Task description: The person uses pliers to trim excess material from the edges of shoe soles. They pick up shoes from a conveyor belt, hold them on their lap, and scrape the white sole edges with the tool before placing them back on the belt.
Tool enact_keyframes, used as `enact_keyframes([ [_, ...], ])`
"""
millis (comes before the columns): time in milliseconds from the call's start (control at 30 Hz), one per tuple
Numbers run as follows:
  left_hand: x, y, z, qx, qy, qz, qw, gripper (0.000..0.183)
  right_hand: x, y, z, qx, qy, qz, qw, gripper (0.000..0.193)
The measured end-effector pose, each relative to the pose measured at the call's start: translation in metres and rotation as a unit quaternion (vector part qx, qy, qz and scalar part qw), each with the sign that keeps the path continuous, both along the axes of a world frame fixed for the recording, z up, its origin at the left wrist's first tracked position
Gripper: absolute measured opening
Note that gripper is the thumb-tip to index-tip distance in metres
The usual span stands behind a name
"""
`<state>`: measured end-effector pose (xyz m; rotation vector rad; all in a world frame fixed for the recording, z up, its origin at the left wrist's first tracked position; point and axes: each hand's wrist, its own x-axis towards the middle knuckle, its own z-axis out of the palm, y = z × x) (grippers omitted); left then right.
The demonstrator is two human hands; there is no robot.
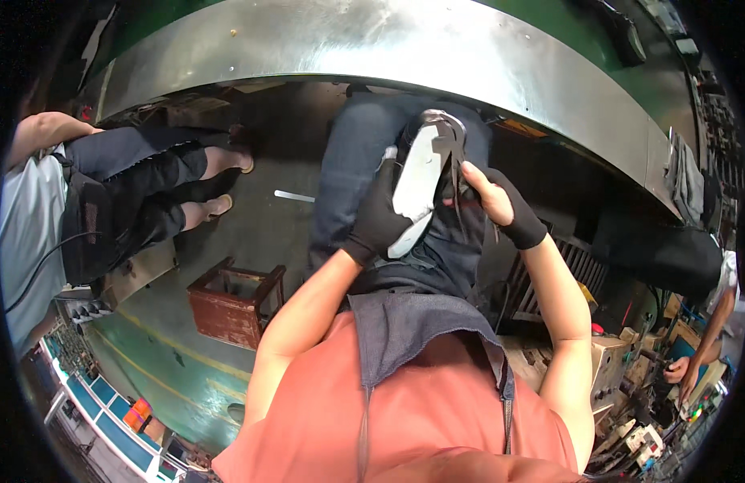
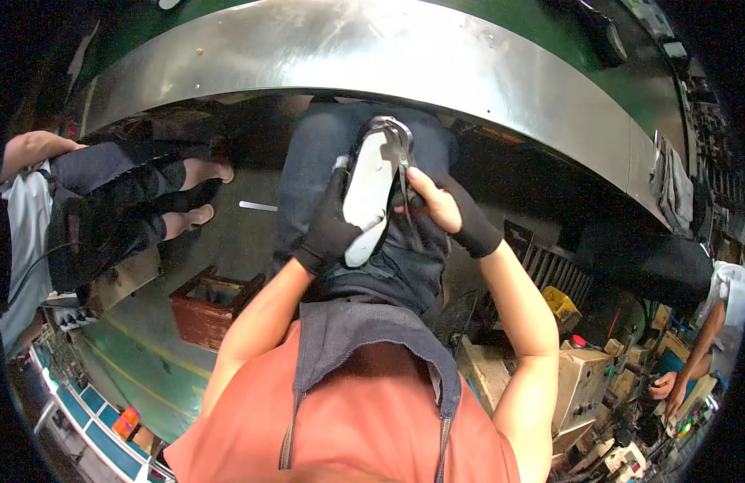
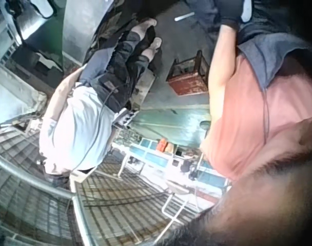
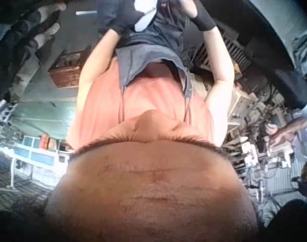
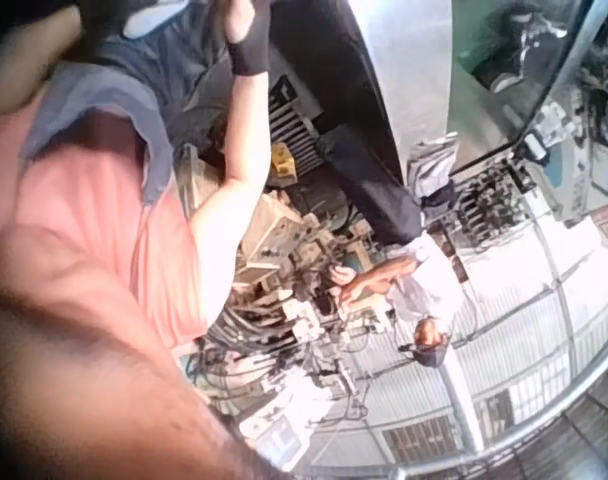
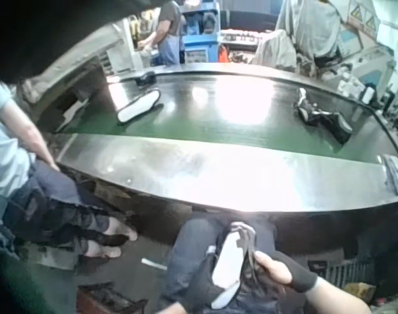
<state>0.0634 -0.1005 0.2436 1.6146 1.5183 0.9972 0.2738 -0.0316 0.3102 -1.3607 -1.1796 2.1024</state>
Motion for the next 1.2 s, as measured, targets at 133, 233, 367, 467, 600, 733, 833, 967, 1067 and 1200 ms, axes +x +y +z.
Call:
enact_keyframes([
  [133,0.008,-0.004,0.001,-0.058,-0.003,0.036,0.998,0.094,0.035,0.006,-0.005,0.15,-0.155,0.16,0.963,0.043],
  [233,0.015,-0.001,0.002,-0.05,0.035,0.048,0.997,0.09,0.022,0.021,0.026,0.282,-0.234,0.269,0.891,0.046],
  [367,0.013,-0.002,0.003,-0.036,0.056,0.037,0.997,0.091,0.005,0.017,0.031,0.473,-0.406,0.317,0.715,0.043],
  [467,0.01,0.001,-0.005,-0.041,0.049,0.02,0.998,0.094,0.029,0.025,-0.034,0.58,-0.309,0.274,0.702,0.04],
  [600,0.009,0.011,-0.003,-0.077,-0.082,0.024,0.993,0.075,0.024,0.032,-0.031,0.583,-0.317,0.271,0.697,0.039],
  [733,0.01,0.046,0.029,-0.215,-0.449,0.079,0.864,0.051,0.026,0.025,-0.021,0.507,-0.256,0.28,0.774,0.037],
  [833,0.015,0.033,0.011,-0.024,0.005,0.083,0.996,0.051,0.033,0.026,0.004,0.068,-0.151,0.277,0.947,0.046],
  [967,0.015,0.042,0.023,-0.106,0.102,0.049,0.988,0.051,0.021,0.058,0.049,0.33,-0.33,0.447,0.763,0.058],
  [1067,0.008,0.049,0.026,-0.165,0.11,0.04,0.979,0.052,0.004,0.063,0.093,0.519,-0.321,0.4,0.684,0.046],
  [1200,-0.008,0.034,-0.018,-0.062,0.054,0.018,0.996,0.061,-0.036,0.03,0.127,0.499,-0.255,0.336,0.757,0.032],
])
